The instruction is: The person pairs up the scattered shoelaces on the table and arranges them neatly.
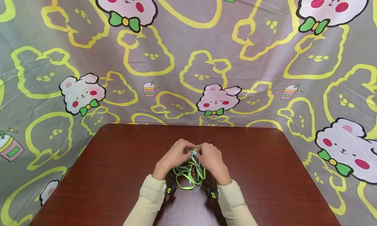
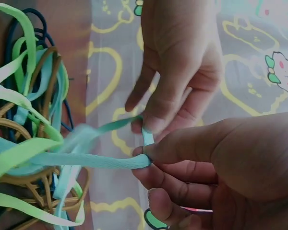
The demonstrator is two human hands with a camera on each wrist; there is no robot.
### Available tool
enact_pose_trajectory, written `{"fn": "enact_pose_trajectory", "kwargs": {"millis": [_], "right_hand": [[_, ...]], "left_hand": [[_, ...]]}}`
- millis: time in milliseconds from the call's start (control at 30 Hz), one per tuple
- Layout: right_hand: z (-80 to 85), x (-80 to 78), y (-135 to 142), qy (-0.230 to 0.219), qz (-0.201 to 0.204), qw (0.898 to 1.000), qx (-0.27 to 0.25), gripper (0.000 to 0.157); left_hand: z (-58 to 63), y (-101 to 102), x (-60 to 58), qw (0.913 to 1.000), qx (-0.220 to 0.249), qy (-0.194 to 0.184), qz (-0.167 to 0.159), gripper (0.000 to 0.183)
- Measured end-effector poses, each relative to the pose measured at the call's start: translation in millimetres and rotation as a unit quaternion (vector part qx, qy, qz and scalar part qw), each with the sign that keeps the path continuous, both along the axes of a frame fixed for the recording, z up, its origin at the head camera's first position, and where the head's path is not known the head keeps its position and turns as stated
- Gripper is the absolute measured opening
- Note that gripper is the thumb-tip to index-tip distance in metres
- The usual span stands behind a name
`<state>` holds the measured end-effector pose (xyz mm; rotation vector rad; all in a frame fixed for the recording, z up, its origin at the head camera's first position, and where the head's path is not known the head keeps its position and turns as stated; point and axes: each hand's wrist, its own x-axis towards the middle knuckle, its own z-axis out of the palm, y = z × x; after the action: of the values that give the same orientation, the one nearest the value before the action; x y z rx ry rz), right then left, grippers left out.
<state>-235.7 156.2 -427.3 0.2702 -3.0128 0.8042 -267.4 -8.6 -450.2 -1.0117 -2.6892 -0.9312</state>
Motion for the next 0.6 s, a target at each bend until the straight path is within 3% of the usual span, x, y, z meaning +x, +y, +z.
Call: {"fn": "enact_pose_trajectory", "kwargs": {"millis": [167, 433, 600], "right_hand": [[2.4, 0.2, 4, 0.006, 0.002, 1.0, -0.012, 0.005], [6.5, 0.5, 10, -0.001, 0.037, 0.996, -0.078, 0.006], [8.2, -3.6, 17, 0.022, 0.046, 0.994, -0.094, 0.008]], "left_hand": [[2.2, -6, -0.4, 0.9997, 0.016, -0.017, 0.01, 0.019], [7.6, -17, -3.8, 0.9968, 0.063, -0.049, 0.0, 0.02], [11.0, -23, -8.2, 0.9959, 0.083, -0.031, 0.02, 0.016]]}}
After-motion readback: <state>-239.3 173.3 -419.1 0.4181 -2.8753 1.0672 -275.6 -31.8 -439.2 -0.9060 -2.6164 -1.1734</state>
